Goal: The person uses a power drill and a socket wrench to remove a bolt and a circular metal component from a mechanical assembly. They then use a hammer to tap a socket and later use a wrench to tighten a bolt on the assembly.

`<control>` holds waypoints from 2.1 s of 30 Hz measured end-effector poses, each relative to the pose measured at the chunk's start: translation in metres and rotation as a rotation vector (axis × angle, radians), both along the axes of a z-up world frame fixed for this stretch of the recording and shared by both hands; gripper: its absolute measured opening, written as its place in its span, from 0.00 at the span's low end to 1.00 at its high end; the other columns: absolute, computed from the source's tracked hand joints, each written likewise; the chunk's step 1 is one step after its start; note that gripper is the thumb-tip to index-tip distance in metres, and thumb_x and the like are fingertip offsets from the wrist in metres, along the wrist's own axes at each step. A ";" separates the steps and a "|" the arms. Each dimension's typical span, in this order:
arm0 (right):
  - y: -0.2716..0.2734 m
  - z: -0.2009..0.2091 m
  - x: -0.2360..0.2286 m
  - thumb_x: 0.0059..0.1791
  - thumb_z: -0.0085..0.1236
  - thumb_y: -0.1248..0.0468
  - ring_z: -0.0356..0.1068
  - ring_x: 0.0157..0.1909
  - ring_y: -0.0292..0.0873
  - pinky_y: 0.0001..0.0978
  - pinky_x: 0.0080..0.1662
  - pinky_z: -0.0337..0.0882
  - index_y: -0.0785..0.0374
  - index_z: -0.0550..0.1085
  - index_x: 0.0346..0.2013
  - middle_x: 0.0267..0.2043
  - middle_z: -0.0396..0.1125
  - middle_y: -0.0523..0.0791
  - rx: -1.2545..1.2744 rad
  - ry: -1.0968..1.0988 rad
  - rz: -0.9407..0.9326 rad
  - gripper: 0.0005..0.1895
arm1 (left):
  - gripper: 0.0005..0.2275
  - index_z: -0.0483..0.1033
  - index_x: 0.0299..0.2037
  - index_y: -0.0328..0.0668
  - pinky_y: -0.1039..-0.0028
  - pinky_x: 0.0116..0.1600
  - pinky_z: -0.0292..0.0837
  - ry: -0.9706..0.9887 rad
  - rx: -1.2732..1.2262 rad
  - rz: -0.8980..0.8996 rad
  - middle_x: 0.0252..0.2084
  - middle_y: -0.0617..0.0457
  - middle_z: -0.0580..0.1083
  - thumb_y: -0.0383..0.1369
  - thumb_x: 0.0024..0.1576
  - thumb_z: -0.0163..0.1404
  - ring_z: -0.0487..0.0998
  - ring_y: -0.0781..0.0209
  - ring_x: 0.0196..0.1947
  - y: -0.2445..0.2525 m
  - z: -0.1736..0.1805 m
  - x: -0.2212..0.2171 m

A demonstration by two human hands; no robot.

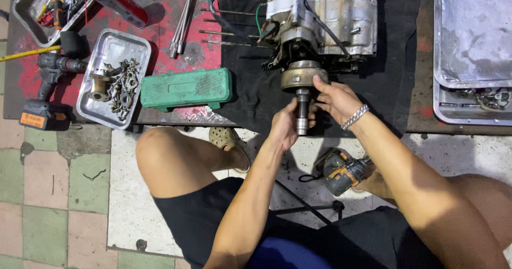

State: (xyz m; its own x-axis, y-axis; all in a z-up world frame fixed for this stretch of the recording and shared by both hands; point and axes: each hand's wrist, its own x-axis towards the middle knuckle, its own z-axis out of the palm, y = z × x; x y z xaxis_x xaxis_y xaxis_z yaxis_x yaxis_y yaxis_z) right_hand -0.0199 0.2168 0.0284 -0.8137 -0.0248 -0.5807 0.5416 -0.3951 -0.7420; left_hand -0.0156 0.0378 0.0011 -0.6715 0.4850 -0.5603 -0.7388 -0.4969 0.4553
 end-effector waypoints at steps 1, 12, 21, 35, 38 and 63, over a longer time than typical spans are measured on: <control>-0.001 0.000 0.002 0.49 0.62 0.48 0.71 0.51 0.44 0.39 0.52 0.73 0.68 0.70 0.53 0.50 0.71 0.49 0.004 -0.005 0.000 0.28 | 0.14 0.75 0.43 0.36 0.70 0.35 0.77 0.040 -0.006 0.059 0.33 0.50 0.75 0.42 0.64 0.48 0.77 0.61 0.30 0.001 0.000 0.004; 0.002 -0.003 0.001 0.51 0.61 0.50 0.71 0.49 0.45 0.40 0.51 0.71 0.67 0.70 0.52 0.48 0.71 0.48 -0.042 -0.001 0.030 0.25 | 0.15 0.69 0.49 0.35 0.76 0.33 0.65 -0.055 0.705 -0.020 0.27 0.58 0.69 0.41 0.69 0.53 0.69 0.68 0.25 0.001 -0.014 0.016; 0.001 0.009 -0.002 0.49 0.60 0.49 0.71 0.53 0.40 0.36 0.52 0.71 0.65 0.70 0.53 0.50 0.72 0.46 -0.012 -0.017 0.034 0.26 | 0.13 0.71 0.44 0.36 0.73 0.32 0.67 0.151 -0.113 0.179 0.31 0.56 0.71 0.39 0.63 0.54 0.71 0.65 0.27 0.017 -0.003 0.021; 0.003 0.004 -0.001 0.49 0.61 0.49 0.72 0.52 0.41 0.36 0.52 0.71 0.64 0.72 0.52 0.50 0.73 0.45 -0.030 -0.014 0.027 0.25 | 0.19 0.72 0.47 0.34 0.75 0.34 0.70 0.026 0.213 0.095 0.29 0.55 0.69 0.46 0.66 0.46 0.72 0.65 0.27 0.008 -0.009 0.018; 0.002 0.002 0.000 0.50 0.61 0.49 0.71 0.52 0.42 0.37 0.52 0.72 0.65 0.72 0.52 0.50 0.72 0.46 -0.020 -0.015 0.028 0.26 | 0.19 0.73 0.47 0.35 0.77 0.29 0.68 0.028 0.297 0.104 0.30 0.55 0.71 0.47 0.66 0.46 0.70 0.67 0.24 0.010 -0.013 0.018; 0.003 0.006 -0.001 0.50 0.60 0.49 0.72 0.52 0.40 0.35 0.52 0.72 0.65 0.71 0.52 0.50 0.72 0.46 -0.018 -0.011 0.042 0.26 | 0.12 0.68 0.48 0.39 0.75 0.33 0.65 0.088 -0.008 0.126 0.37 0.55 0.72 0.41 0.69 0.44 0.70 0.65 0.30 0.012 -0.004 0.020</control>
State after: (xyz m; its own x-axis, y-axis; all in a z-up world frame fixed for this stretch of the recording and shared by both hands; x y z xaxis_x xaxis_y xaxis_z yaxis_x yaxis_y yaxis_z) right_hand -0.0210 0.2198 0.0343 -0.8052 -0.0694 -0.5889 0.5663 -0.3845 -0.7290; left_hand 0.0042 0.0494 -0.0027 -0.7733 0.3900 -0.5000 -0.6281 -0.5791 0.5198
